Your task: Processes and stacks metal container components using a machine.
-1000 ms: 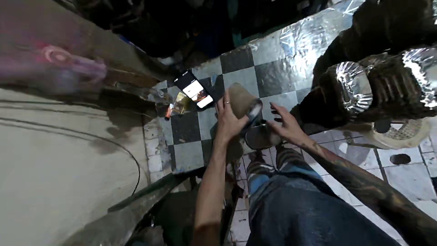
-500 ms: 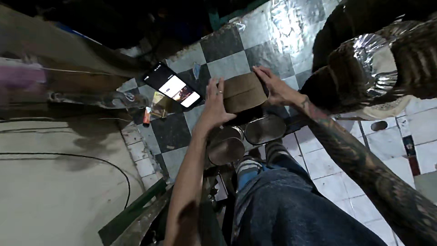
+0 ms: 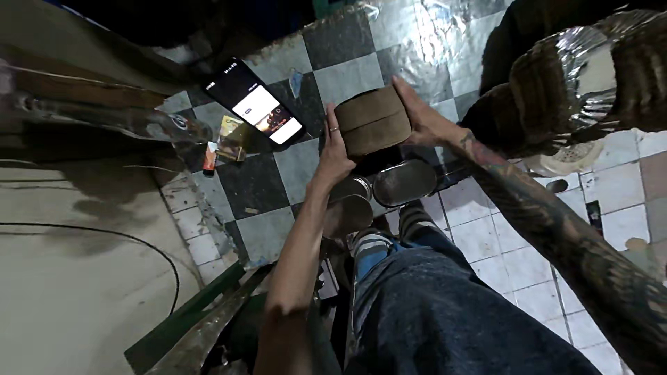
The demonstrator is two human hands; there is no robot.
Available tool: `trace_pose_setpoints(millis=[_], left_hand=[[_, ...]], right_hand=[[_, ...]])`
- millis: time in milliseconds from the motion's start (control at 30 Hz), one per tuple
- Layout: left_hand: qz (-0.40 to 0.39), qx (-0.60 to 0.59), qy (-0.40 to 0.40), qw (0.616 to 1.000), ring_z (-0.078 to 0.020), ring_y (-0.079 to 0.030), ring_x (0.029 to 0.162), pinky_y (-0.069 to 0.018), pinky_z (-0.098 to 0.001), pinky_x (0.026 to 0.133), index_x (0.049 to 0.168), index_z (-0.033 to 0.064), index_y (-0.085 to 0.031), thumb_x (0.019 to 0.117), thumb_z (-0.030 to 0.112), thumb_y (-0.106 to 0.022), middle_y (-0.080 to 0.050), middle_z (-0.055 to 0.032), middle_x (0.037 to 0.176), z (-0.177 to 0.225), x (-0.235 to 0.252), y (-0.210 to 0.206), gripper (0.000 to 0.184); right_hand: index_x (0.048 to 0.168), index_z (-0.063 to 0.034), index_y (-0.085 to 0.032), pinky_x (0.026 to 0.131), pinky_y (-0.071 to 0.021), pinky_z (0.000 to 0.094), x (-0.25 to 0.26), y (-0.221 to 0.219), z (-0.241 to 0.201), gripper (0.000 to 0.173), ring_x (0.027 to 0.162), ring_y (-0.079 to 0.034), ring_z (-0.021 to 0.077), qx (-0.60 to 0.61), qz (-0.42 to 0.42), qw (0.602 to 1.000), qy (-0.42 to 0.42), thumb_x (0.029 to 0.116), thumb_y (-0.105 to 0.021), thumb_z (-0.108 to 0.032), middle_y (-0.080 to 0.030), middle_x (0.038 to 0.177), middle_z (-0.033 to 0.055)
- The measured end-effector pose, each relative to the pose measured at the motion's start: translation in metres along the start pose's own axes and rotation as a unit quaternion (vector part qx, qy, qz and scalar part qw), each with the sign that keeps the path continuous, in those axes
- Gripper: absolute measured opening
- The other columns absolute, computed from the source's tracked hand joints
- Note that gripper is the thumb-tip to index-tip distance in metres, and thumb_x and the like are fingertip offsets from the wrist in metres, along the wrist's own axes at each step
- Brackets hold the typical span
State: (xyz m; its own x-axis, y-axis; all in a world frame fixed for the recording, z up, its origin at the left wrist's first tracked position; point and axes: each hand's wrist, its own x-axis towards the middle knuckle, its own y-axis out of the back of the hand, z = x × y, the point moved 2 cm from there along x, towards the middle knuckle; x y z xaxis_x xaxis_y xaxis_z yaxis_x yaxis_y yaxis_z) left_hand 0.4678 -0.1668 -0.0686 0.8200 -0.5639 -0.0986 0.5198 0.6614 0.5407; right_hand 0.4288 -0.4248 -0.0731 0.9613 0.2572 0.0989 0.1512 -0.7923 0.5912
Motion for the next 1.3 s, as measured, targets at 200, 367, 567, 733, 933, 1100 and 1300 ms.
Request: trace_pose_setpoints(millis=[200, 367, 567, 733, 933, 1100, 1300], left_hand=[[0.008, -0.010, 0.056, 0.998, -0.0341, -0.044, 0.142, -0.0451, -0.0496, 0.113, 0.163, 0.0084, -0.019, 0.0629, 0.014, -0.094, -0.033, -0.0232, 0.160, 0.067, -0.041, 0.025, 0.125], [-0.063, -0.248, 0.254, 0.933, -0.0196, -0.069, 0.107, -0.0599, -0.0399, 0.090, 0.157, 0.0163, -0.039, 0.0906, 0.021, -0.078, -0.067, -0.0091, 0.131, 0.119, -0.100, 0.011, 0.077], [-0.044, -0.353, 0.344, 0.869, -0.0185, -0.071, 0.094, -0.0604, -0.0350, 0.083, 0.131, 0.0044, -0.059, 0.0991, 0.030, -0.068, -0.072, -0.0104, 0.110, 0.112, -0.103, -0.030, 0.042], [-0.047, -0.310, 0.347, 0.884, -0.0195, -0.071, 0.098, -0.0599, -0.0376, 0.087, 0.131, 0.0053, -0.059, 0.0984, 0.039, -0.068, -0.071, -0.0103, 0.113, 0.100, -0.110, -0.042, 0.048], [-0.080, -0.246, 0.336, 0.906, -0.0182, -0.068, 0.097, -0.0578, -0.0375, 0.086, 0.133, 0.0093, -0.059, 0.1011, 0.053, -0.057, -0.069, -0.0095, 0.112, 0.106, -0.116, -0.028, 0.054], [-0.018, 0.120, 0.067, 0.990, -0.0295, -0.042, 0.147, -0.0397, -0.0500, 0.118, 0.148, 0.0033, -0.050, 0.0896, 0.048, -0.074, -0.043, -0.0172, 0.158, 0.066, -0.173, 0.012, 0.077], [-0.075, 0.277, 0.005, 0.958, -0.0524, -0.018, 0.153, -0.0125, -0.0641, 0.124, 0.139, -0.0011, -0.056, 0.0835, 0.050, -0.077, -0.023, -0.0358, 0.162, -0.011, -0.177, -0.014, 0.079]], right_hand=[[0.160, 0.0018, -0.027, 0.123, -0.0363, 0.0422, -0.029, 0.037, -0.055, 0.118, 0.147, -0.043, 0.0288, 0.037, -0.033, 0.998, -0.030, 0.0672, -0.094, -0.029, -0.040, 0.160, 0.0222], [0.155, -0.0081, -0.045, 0.098, -0.0570, 0.0349, -0.098, 0.049, -0.115, 0.087, 0.108, -0.070, 0.0126, 0.213, -0.039, 0.938, -0.269, 0.0811, -0.085, -0.031, -0.071, 0.126, 0.0080], [0.144, -0.0084, -0.058, 0.098, -0.0568, 0.0417, -0.126, 0.029, -0.106, 0.057, 0.109, -0.070, 0.0211, 0.288, -0.020, 0.873, -0.394, 0.0928, -0.077, -0.027, -0.071, 0.123, 0.0131], [0.143, -0.0110, -0.058, 0.097, -0.0560, 0.0483, -0.132, 0.014, -0.094, 0.056, 0.109, -0.070, 0.0254, 0.266, -0.025, 0.882, -0.388, 0.0939, -0.075, -0.032, -0.070, 0.124, 0.0153], [0.145, -0.0112, -0.054, 0.093, -0.0578, 0.0442, -0.128, 0.011, -0.096, 0.058, 0.106, -0.070, 0.0235, 0.280, -0.021, 0.871, -0.403, 0.0950, -0.073, -0.033, -0.069, 0.125, 0.0146], [0.159, -0.0148, -0.039, 0.103, -0.0542, 0.0443, -0.161, 0.023, -0.103, 0.065, 0.127, -0.062, 0.0225, 0.300, 0.099, 0.863, -0.393, 0.1041, -0.055, -0.046, -0.058, 0.146, 0.0103], [0.152, -0.0063, -0.046, 0.100, -0.0554, 0.0440, -0.220, -0.013, -0.111, 0.052, 0.122, -0.064, 0.0243, 0.252, 0.139, 0.863, -0.416, 0.1060, -0.054, -0.027, -0.053, 0.149, 0.0166]])
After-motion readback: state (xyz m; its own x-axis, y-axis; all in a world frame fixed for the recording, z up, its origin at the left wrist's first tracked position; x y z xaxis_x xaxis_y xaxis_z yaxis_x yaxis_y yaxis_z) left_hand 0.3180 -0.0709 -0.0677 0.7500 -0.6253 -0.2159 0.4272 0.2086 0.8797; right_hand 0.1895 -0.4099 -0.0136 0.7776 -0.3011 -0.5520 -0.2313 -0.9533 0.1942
